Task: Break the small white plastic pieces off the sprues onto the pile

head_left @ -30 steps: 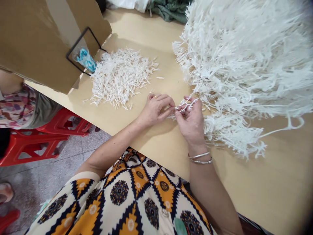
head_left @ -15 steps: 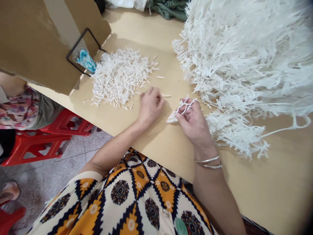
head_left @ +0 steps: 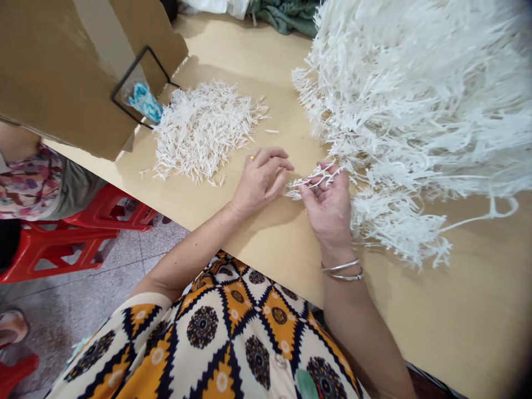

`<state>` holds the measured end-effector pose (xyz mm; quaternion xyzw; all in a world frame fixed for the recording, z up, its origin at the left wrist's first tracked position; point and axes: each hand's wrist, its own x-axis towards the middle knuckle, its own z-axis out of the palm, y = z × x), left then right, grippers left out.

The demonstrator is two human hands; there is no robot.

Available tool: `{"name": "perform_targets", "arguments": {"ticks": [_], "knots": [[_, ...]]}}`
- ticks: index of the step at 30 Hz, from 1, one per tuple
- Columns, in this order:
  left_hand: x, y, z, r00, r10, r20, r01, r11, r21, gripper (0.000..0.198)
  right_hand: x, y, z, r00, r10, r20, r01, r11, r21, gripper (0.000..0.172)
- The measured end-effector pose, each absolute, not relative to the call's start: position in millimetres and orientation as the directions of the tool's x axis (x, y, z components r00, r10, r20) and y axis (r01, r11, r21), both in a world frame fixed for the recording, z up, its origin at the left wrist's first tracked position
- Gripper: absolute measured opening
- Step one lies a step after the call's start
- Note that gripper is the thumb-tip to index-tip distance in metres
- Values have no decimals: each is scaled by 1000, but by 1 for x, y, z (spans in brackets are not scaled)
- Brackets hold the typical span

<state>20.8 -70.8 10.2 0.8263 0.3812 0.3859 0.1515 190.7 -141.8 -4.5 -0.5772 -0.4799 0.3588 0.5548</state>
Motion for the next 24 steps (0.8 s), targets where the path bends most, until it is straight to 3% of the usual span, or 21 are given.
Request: {"name": "perform_targets", "arguments": {"ticks": [5,13,20,24], "knots": [[24,-71,10,634,666,393,398,-717,572,29,191,-141,-4,284,949,140,147,101,-984,55],[21,-67,12,630,717,298,341,-600,723,27,185,-143,3,271,956,115,220,55,-974,50],[21,-64,12,635,705,315,218,-555,803,43,189,-142,0,268,954,136,282,58,-958,51],[22,-62,11,638,720,275,244,-527,814,49,188,-141,-2,300,942,151,264,70,-962,48]]}}
